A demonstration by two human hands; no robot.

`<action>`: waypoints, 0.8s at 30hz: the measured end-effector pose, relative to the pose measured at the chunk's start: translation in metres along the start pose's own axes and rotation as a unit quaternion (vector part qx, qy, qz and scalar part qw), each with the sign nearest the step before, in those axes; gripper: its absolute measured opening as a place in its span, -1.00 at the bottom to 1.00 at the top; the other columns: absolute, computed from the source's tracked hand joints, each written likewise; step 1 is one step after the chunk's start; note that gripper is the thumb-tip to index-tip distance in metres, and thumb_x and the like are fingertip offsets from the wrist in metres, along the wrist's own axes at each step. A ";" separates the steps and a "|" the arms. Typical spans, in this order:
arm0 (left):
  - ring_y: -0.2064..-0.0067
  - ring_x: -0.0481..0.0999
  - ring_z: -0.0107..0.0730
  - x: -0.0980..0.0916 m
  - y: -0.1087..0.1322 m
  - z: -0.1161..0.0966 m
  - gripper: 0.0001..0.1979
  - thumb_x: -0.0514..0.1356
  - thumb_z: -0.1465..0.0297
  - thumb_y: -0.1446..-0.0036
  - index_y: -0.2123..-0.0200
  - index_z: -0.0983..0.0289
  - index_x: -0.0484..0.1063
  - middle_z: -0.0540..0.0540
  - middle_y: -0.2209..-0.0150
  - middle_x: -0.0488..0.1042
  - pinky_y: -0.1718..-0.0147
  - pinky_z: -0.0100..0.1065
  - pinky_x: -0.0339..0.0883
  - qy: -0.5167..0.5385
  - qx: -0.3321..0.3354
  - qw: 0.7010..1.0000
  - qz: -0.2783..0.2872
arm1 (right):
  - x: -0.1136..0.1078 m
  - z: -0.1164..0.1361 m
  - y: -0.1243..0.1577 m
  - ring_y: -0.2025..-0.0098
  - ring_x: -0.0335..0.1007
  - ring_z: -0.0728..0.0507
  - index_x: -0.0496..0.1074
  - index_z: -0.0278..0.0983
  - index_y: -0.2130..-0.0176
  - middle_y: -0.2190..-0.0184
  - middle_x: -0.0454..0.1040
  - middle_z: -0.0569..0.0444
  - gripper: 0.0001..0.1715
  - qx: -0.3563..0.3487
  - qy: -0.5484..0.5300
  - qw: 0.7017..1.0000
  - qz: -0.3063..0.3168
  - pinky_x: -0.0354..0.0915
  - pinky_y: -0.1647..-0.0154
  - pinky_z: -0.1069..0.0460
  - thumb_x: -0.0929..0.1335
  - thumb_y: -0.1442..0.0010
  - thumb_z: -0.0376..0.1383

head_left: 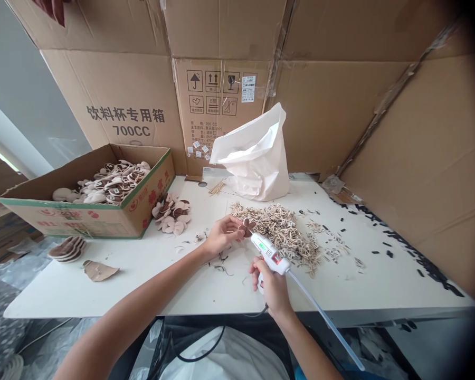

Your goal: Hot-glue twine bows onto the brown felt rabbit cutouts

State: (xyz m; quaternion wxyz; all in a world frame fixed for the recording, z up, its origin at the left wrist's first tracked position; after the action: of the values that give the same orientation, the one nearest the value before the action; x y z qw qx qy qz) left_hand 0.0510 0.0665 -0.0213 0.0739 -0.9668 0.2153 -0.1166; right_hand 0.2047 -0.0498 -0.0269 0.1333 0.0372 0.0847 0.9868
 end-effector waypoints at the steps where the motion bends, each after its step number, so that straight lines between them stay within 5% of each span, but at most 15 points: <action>1: 0.26 0.61 -0.33 0.000 0.000 -0.001 -0.64 0.45 0.25 -0.13 0.15 0.32 0.44 0.16 0.23 0.60 0.27 -0.33 0.46 0.001 0.002 1.000 0.001 | 0.000 0.000 0.000 0.68 0.22 -0.04 0.38 -0.22 0.49 0.69 0.37 0.16 -0.71 0.000 -0.001 1.000 0.001 0.19 0.59 0.04 0.41 -0.11 -0.10; 24: 0.25 0.60 -0.33 0.002 0.001 -0.007 -0.68 0.46 0.28 -0.13 0.19 0.32 0.46 0.16 0.24 0.61 0.24 -0.32 0.43 0.009 0.017 1.000 0.003 | -0.001 -0.006 -0.003 0.69 0.22 -0.02 0.39 -0.23 0.46 0.64 0.42 0.14 -0.71 -0.013 -0.021 1.000 0.001 0.17 0.63 0.06 0.43 -0.14 -0.11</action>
State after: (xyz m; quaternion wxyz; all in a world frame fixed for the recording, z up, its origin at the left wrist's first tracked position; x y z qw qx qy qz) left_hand 0.0507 0.0639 -0.0140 0.0889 -0.9637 0.2168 -0.1283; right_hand 0.2064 -0.0479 -0.0336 0.1342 0.0562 0.0688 0.9870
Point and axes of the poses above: each hand's wrist, its own y-axis away from the middle knuckle, its own x-axis out of the palm, z = x × y, the point moved 3 cm from there along -y, towards the middle knuckle
